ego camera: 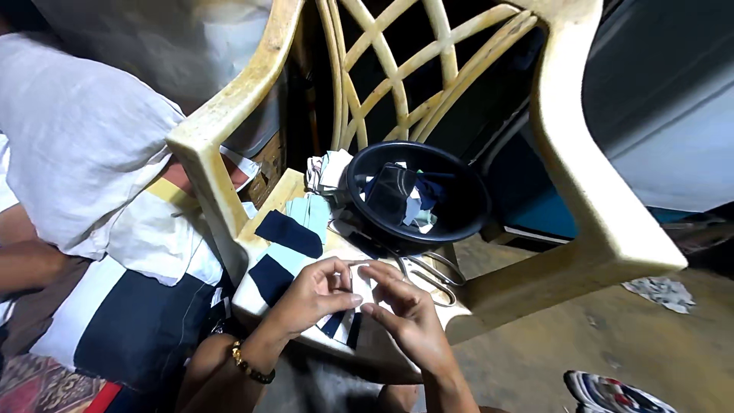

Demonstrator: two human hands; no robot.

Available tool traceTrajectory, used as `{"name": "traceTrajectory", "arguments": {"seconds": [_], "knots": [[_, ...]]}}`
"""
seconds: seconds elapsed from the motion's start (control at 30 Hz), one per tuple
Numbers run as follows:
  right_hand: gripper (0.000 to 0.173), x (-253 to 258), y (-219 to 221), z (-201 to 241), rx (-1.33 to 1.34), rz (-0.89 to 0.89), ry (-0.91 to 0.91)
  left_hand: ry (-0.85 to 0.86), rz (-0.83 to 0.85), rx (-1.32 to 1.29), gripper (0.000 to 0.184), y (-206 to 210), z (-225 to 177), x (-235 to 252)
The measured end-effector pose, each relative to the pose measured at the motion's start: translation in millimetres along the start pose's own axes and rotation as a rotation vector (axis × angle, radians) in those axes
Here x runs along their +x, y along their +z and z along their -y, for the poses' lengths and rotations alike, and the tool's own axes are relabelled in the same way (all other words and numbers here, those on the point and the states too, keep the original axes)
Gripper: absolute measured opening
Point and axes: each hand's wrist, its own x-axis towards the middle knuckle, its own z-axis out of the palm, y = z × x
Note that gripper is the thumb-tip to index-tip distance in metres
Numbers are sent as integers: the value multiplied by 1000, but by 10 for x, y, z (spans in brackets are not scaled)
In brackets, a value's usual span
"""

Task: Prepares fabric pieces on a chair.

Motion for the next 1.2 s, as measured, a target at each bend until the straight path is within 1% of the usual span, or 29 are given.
{"name": "traceTrajectory", "arguments": {"seconds": [0.1, 0.2, 0.23, 0.3, 0.33, 0.37, 0.43, 0.47, 0.53, 0.6, 0.7, 0.8, 0.83, 0.87, 0.9, 0.97, 1.0, 1.03, 1.13, 1.17, 1.2], "knots": [[45, 7, 59, 2, -29, -41, -10, 16, -72, 125, 12, 110, 29, -24], [42, 14, 29, -25, -119, -53, -14, 66, -168, 279, 17, 161, 65, -25], [40, 21, -21, -44, -236, -86, -29, 87, -186, 297, 18, 149, 73, -16], [35, 43, -162, -54, -663, -206, -26, 120, -194, 297, 21, 114, 88, 2], [33, 63, -232, -39, -869, -238, 57, 130, -190, 280, 24, 101, 95, 6], [31, 92, -285, -28, -1031, -242, 192, 131, -186, 260, 26, 97, 96, 5], [36, 175, -344, -11, -1223, -174, 515, 130, -188, 234, 29, 95, 92, 3], [36, 217, -363, -6, -1271, -124, 633, 131, -188, 221, 29, 95, 92, 7], [36, 282, -388, 5, -1307, -44, 755, 131, -192, 186, 29, 96, 95, 10], [38, 335, -409, 8, -1307, -7, 773, 120, -205, 135, 29, 90, 92, 17], [42, 390, -416, 80, -1276, -21, 762, 70, -285, -4, 29, 89, 77, 42], [42, 396, -307, 369, -1219, 23, 849, 13, -405, -167, 31, 79, 19, 63], [41, 353, -282, 442, -1188, 32, 852, -2, -440, -206, 31, 63, -6, 65], [39, 274, -274, 484, -1141, 11, 817, -16, -470, -237, 31, 42, -35, 67], [39, 164, -280, 501, -1080, -36, 733, -31, -497, -265, 30, 18, -67, 69], [34, -91, -296, 506, -939, -126, 498, -52, -540, -314, 28, -22, -131, 73], [30, -204, -275, 541, -844, -147, 423, -63, -556, -333, 27, -39, -157, 73], [27, -301, -244, 602, -712, -147, 393, -73, -567, -351, 26, -57, -179, 71], [13, -546, -118, 692, -168, -31, 352, -84, -560, -405, 24, -94, -219, 61], [16, -629, -94, 645, -26, 43, 344, -84, -548, -428, 23, -97, -224, 55], [33, -709, -74, 572, 84, 126, 337, -85, -537, -451, 24, -96, -230, 49]]}}
